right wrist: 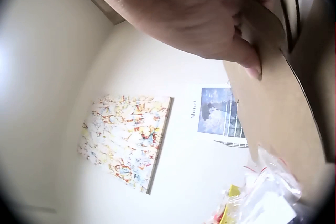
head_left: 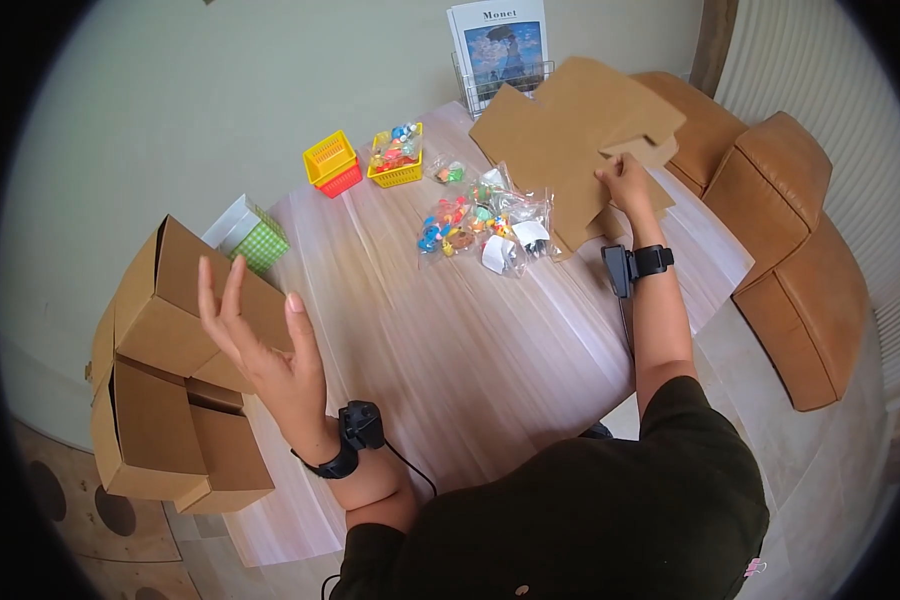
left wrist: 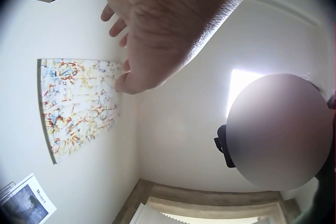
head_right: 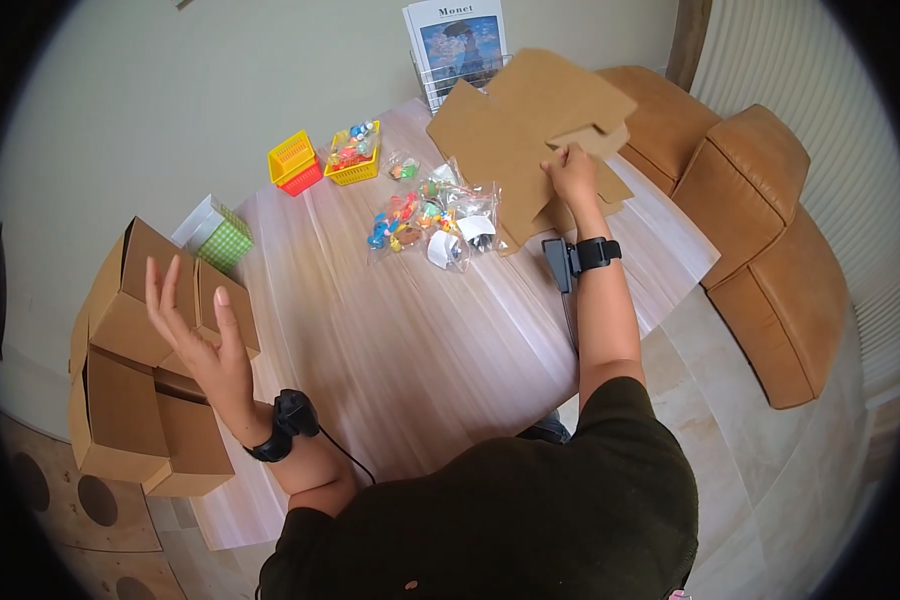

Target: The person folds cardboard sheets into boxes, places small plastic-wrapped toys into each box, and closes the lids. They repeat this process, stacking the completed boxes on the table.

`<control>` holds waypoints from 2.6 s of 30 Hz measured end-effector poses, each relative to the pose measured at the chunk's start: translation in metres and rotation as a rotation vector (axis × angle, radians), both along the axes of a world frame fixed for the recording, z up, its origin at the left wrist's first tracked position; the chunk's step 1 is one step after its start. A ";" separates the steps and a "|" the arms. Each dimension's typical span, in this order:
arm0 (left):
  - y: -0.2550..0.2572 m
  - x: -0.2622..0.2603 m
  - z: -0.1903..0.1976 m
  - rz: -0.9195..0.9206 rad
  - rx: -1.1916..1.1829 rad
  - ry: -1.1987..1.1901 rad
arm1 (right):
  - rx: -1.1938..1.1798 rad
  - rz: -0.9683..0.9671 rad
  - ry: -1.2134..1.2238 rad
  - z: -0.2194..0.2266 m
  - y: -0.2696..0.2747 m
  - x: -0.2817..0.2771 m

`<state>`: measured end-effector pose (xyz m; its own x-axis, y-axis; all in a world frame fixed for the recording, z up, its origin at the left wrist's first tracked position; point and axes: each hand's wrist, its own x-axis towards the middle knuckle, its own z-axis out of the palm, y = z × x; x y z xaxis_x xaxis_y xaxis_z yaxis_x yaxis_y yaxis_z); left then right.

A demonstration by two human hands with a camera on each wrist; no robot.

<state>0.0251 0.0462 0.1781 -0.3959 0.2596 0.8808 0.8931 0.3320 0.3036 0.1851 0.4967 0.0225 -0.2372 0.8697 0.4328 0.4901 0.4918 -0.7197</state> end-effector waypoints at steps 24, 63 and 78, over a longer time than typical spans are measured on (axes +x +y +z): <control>-0.012 0.018 -0.004 -0.155 -0.002 -0.067 | 1.172 0.604 0.038 0.133 -0.261 -0.089; -0.035 -0.064 -0.026 -0.483 -0.243 -0.355 | 0.346 1.403 -0.023 0.120 -0.225 -0.085; -0.007 -0.052 -0.033 -0.313 -0.232 -0.312 | 0.238 1.446 0.140 0.119 -0.211 -0.077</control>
<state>-0.0267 0.0396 0.1446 -0.5026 0.5837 0.6377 0.8393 0.1526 0.5218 0.1083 0.2860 0.1411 -0.7638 -0.1760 0.6210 -0.5856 0.5935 -0.5522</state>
